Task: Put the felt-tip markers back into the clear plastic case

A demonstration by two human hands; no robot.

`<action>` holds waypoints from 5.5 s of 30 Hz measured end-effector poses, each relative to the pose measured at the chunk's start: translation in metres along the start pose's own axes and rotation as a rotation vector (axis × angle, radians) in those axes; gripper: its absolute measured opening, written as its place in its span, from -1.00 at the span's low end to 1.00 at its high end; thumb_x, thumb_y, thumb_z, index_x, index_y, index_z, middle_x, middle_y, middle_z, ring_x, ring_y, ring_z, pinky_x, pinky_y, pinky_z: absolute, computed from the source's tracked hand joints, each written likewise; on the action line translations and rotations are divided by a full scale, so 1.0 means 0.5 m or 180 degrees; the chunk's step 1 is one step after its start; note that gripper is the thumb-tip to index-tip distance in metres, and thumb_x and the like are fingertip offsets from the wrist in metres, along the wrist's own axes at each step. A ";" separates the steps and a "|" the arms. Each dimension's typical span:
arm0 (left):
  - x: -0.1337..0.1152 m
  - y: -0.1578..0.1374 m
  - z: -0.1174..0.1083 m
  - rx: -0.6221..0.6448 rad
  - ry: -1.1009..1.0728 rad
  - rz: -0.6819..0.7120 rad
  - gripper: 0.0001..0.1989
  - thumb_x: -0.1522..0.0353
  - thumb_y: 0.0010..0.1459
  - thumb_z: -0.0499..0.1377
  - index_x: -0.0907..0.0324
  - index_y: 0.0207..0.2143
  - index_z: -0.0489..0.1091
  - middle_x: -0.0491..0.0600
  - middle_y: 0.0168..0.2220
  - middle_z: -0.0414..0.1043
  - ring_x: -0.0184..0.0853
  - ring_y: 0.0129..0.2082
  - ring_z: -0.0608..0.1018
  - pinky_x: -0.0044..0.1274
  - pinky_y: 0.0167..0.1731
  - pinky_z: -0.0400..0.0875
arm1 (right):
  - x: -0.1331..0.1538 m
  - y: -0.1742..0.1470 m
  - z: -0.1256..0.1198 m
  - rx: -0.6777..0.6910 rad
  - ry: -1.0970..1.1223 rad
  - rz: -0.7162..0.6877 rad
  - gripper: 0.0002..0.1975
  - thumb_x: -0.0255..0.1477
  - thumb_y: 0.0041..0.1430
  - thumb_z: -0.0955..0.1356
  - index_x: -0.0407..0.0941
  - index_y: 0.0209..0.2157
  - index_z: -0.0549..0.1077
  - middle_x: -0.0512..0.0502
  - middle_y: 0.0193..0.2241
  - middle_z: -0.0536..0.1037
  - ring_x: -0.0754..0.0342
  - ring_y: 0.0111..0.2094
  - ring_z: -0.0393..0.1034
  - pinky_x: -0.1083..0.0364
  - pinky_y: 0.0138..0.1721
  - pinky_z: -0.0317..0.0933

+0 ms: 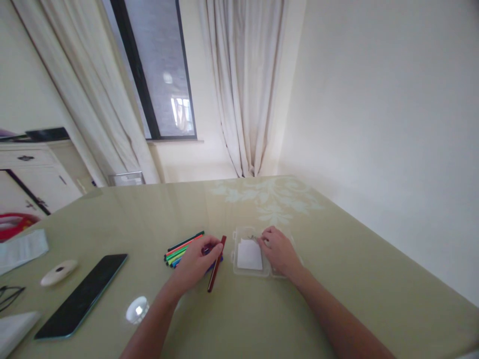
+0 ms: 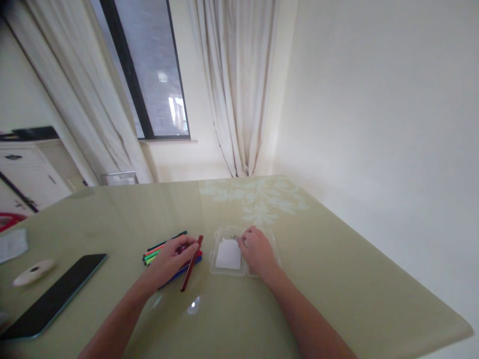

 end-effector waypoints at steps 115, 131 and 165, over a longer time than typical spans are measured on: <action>0.006 -0.010 0.070 -0.0149 -0.2097 -0.0442 -0.58 0.08 0.20 0.29 0.17 -0.03 0.42 0.00 -0.20 0.55 -0.35 -0.28 0.56 -0.53 -0.29 0.46 | 0.132 -0.047 0.055 0.1510 0.2993 0.0109 -0.53 0.01 0.34 0.29 -0.12 -0.24 0.53 -0.07 -0.37 0.60 0.15 -0.50 0.42 0.19 -0.46 0.29; 0.011 -0.007 0.067 -0.0708 -0.1921 -0.0550 -0.55 0.08 -0.02 0.43 0.16 -0.31 0.34 -0.21 -0.50 0.42 -0.44 -0.52 0.48 -0.59 -0.45 0.38 | 0.127 -0.048 0.048 0.1487 0.3140 0.0224 -0.62 -0.07 0.19 0.44 -0.12 -0.22 0.60 -0.09 -0.34 0.61 0.07 -0.34 0.47 0.14 -0.36 0.32; -0.039 -0.054 0.169 0.0763 0.1073 0.0449 -0.44 0.34 0.10 0.38 0.05 0.15 0.35 0.03 0.16 0.40 -0.06 0.16 0.42 -0.29 0.17 0.30 | 0.020 -0.023 0.054 0.0807 0.1501 0.0454 -0.87 -0.40 0.18 0.42 -0.10 -0.21 0.50 -0.01 -0.49 0.62 0.08 -0.47 0.52 0.18 -0.45 0.28</action>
Point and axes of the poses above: each hand's wrist, its own y-axis towards the middle knuckle, its own z-axis out of the palm, x = y × z, the point moved 8 cm from there along y, towards the middle knuckle
